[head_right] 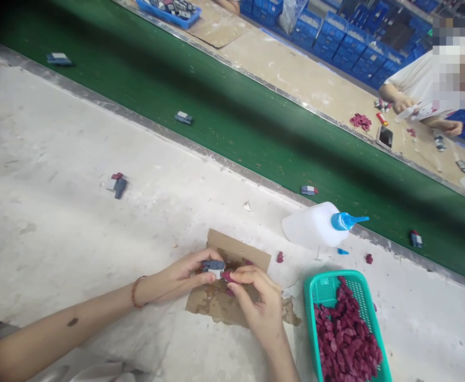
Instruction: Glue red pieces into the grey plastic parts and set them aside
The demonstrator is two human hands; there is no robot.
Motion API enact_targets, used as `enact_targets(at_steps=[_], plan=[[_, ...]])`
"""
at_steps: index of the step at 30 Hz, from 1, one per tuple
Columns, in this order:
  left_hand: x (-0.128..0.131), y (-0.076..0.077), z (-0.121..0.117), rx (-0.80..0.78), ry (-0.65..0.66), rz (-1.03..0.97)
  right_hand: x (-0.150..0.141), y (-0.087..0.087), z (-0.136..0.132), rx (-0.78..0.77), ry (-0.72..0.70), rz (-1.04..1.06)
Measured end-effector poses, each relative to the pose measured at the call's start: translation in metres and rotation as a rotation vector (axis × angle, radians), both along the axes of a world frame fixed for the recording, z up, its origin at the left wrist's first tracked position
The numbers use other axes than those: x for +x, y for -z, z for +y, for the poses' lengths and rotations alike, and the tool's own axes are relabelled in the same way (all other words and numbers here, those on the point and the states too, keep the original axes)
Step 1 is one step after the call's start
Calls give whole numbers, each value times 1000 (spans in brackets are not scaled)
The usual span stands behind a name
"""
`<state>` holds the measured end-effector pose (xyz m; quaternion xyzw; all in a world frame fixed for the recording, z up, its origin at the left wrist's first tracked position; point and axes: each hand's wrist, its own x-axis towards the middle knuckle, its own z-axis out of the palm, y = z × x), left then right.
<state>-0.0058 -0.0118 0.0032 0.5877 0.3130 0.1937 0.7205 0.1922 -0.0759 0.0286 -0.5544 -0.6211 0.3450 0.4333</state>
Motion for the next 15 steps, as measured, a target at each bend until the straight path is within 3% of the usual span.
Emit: enact_targets(at_steps=[8, 15], plan=[[-1, 1, 0, -48, -17, -4, 2, 0, 0, -9, 23, -37], [-1, 4, 3, 277, 2, 8, -2, -1, -2, 103, 25, 8]])
